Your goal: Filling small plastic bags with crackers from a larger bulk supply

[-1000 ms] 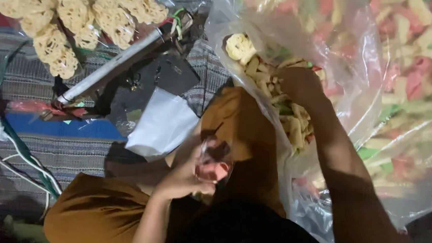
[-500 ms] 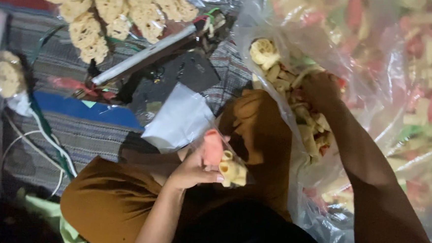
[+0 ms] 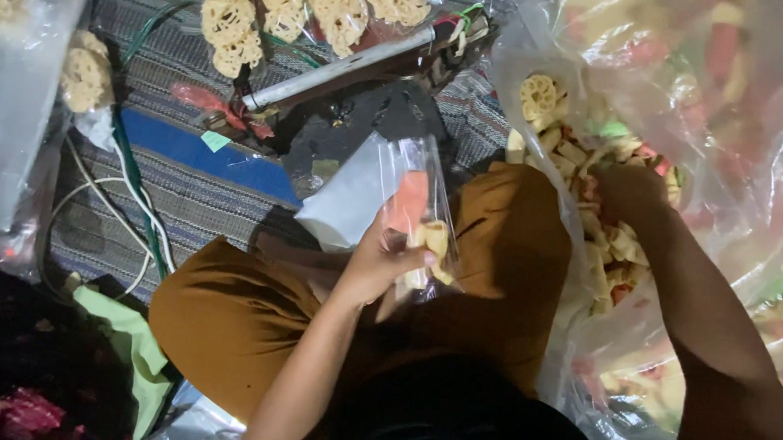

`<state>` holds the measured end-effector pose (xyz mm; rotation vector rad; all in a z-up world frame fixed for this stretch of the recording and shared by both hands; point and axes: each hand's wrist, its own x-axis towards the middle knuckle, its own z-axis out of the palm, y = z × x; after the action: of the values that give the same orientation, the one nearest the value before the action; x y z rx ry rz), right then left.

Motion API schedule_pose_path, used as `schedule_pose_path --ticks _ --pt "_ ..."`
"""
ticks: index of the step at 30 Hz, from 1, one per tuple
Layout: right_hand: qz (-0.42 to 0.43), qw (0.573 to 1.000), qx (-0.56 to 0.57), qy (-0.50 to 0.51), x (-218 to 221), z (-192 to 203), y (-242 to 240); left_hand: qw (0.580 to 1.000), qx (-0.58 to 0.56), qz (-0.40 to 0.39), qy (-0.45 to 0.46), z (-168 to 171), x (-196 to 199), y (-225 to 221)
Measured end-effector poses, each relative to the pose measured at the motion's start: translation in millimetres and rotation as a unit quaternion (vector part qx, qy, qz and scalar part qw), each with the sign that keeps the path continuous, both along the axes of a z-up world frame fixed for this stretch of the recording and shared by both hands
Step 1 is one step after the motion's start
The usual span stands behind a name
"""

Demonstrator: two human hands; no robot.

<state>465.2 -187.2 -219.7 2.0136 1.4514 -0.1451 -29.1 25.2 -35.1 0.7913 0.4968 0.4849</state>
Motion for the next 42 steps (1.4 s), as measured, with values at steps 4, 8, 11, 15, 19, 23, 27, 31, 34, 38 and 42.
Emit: schedule_pose_path --ticks 4,8,11,15,19,23,27,31,34,38,42 --pt "-0.08 0.921 0.293 0.246 -95.9 130.9 55.1 0.921 0.286 -0.093 0.249 55.9 2.7 5.2" --pt "-0.046 0.62 0.611 0.491 -180.6 254.2 90.1 0.833 0.431 -0.16 0.308 74.3 13.5 6.6" --pt "-0.098 0.517 0.604 0.599 -238.7 293.4 111.7 0.798 0.524 -0.105 0.277 60.8 15.6 -4.9" --pt "-0.208 0.472 0.483 0.708 -271.2 294.6 132.6 0.801 0.506 -0.142 0.288 50.2 7.6 1.7" --pt "-0.117 0.531 0.526 0.654 -299.3 287.8 134.4 0.852 0.409 -0.132 0.299 62.8 -6.2 2.4" --pt "0.025 0.643 0.493 0.585 -301.9 299.6 140.8 0.913 0.351 -0.041 0.203 44.0 -13.9 3.6" --pt "0.124 0.73 0.546 0.392 -300.0 269.3 146.0 0.936 0.316 -0.005 0.156 19.1 -18.6 -0.6" --pt "0.175 0.701 0.602 0.339 -314.8 272.8 156.2 0.974 0.214 -0.035 0.068 25.0 -11.4 -9.4" --pt "0.165 0.759 0.552 0.303 -323.8 284.3 150.3 0.982 0.179 -0.028 0.049 28.6 -8.8 -15.9" --pt "0.158 0.746 0.546 0.347 -322.5 273.5 144.3 0.962 0.26 -0.052 0.068 38.6 -14.9 -10.0" --pt "0.013 0.621 0.547 0.561 -319.3 303.3 148.0 0.964 0.261 0.036 0.026 51.7 -13.6 -0.6"
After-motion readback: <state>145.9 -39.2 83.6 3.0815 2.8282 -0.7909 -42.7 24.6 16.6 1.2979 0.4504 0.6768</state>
